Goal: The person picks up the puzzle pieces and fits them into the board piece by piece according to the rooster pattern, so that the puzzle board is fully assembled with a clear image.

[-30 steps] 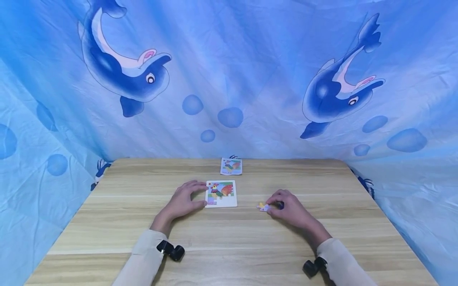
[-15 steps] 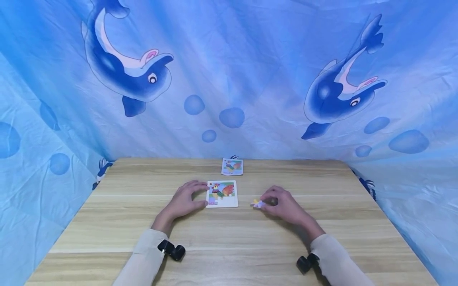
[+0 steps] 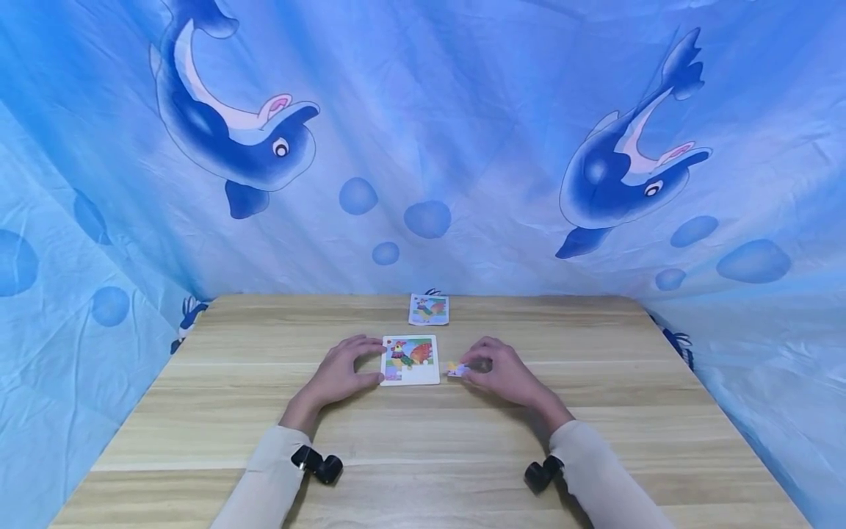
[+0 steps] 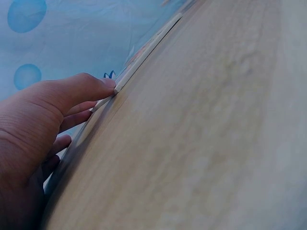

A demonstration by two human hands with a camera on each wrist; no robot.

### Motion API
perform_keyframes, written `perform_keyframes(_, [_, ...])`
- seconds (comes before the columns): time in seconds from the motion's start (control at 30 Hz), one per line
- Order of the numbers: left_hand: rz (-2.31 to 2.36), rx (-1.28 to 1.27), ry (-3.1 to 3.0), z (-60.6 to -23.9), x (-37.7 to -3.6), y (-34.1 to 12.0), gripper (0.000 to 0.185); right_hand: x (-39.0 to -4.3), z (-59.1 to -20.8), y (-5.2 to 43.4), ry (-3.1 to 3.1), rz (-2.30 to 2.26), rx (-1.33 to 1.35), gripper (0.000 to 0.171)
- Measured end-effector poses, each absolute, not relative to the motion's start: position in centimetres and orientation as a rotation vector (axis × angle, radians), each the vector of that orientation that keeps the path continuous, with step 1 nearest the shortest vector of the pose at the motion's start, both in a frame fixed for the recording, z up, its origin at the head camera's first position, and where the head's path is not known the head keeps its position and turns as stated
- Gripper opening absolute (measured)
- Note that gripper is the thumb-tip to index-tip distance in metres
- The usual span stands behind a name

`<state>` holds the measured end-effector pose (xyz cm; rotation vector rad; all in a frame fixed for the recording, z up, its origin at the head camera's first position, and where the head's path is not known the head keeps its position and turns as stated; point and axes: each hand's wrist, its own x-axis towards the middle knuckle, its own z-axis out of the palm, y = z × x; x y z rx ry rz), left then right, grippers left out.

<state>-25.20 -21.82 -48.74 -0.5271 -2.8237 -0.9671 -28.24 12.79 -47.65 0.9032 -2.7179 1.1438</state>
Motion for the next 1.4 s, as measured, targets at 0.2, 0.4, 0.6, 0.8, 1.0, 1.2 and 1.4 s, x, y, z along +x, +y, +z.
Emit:
perform_keyframes(0.2, [-0.965, -0.505, -2.835, -48.9, -25.3, -21.9, 0.054, -28.4, -47.7, 11.1, -2.738, 1.183, 0.944, 0.017])
perform_keyframes(0.4, [-0.963, -0.503, -2.835, -49.0, -25.3, -21.9, 0.053, -28.5, -47.6, 9.4, -2.763, 1.217, 0.98, 0.02])
perform_keyframes(0.6, [-0.966, -0.52, -2.82, -48.8, -25.2, -21.7, 0.053, -28.6, -47.6, 8.2, -2.74, 1.194, 1.035, 0.023])
perform_keyframes(0.8, [-0.961, -0.509, -2.825, -48.8, -25.3, -21.7, 0.053, -28.7, -47.7, 7.1, -2.744, 1.196, 1.039, 0.024])
perform_keyframes(1.0, [-0.954, -0.509, -2.822, -48.9, -25.4, -21.7, 0.053, -28.9, -47.9, 6.0, -2.741, 1.152, 1.074, 0.022])
perform_keyframes(1.2, [-0.942, -0.521, -2.819, -48.8, -25.3, -21.6, 0.053, -28.9, -47.9, 5.2, -2.761, 1.114, 1.08, 0.019])
perform_keyframes(1.4, [-0.946, -0.51, -2.823, -48.7, -25.1, -21.7, 0.053, -28.9, -47.9, 4.8, -2.781, 1.071, 1.072, 0.016])
